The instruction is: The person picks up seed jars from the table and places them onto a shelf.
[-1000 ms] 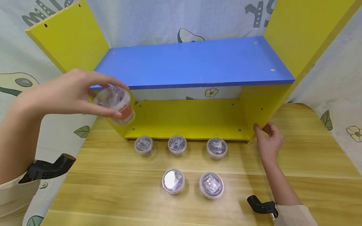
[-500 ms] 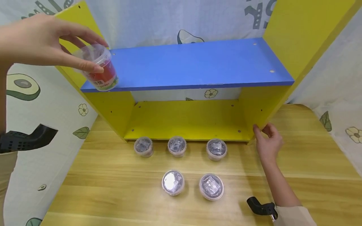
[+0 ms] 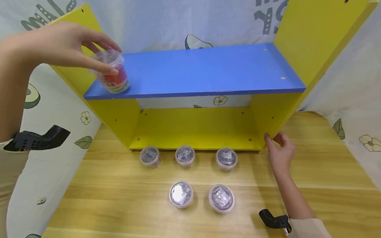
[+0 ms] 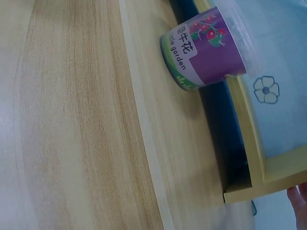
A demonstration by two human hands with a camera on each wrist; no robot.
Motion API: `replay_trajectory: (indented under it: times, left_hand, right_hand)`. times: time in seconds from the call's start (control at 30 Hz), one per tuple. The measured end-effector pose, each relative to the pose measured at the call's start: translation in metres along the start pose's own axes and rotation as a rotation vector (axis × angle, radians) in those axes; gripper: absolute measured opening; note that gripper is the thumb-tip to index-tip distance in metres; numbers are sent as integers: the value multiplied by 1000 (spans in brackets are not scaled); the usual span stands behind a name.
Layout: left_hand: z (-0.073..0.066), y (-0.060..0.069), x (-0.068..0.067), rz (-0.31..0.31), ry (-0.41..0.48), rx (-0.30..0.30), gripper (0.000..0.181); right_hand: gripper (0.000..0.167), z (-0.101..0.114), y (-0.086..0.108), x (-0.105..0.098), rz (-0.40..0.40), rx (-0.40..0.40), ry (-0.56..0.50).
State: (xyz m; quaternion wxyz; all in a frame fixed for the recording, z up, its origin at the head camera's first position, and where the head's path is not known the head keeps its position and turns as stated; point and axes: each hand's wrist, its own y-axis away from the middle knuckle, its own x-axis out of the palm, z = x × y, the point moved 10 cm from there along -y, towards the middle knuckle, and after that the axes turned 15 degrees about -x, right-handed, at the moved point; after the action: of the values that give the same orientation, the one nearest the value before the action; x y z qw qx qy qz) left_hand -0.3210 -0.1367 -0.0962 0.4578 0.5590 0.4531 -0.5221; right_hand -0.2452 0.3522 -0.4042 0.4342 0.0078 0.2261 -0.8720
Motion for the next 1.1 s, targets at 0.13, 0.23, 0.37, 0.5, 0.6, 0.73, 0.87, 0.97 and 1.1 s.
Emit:
replay_trajectory:
  times: [0.13, 0.23, 0.37, 0.5, 0.6, 0.73, 0.87, 0.97, 1.1]
  left_hand:
    - [-7, -5, 3, 30, 14, 19, 71]
    - [-15, -6, 3, 62, 39, 33, 71]
    - [-17, -12, 5, 52, 43, 16, 71]
    - [-15, -16, 7, 53, 52, 13, 70]
    - [-13, -18, 8, 58, 57, 6, 71]
    - [-11, -22, 9, 60, 65, -7, 74]
    - [-8, -23, 9, 51, 73, -21, 75]
    - [-8, -21, 9, 40, 79, -28, 75]
    - [-9, -20, 8, 29, 88, -26, 74]
  right_hand:
    - [10, 3, 3, 0, 6, -5, 3]
    - [11, 5, 5, 0, 5, -28, -2]
    - [12, 2, 6, -1, -1, -48, 11]
    - [13, 0, 6, -1, -1, -63, 31]
    - [12, 2, 6, 0, -2, -78, 33]
    - [11, 5, 5, 0, -5, -92, 32]
    - [12, 5, 3, 0, -2, -81, 23]
    - [15, 4, 3, -1, -11, -64, 4]
    - [14, 5, 2, -3, -17, -61, 10]
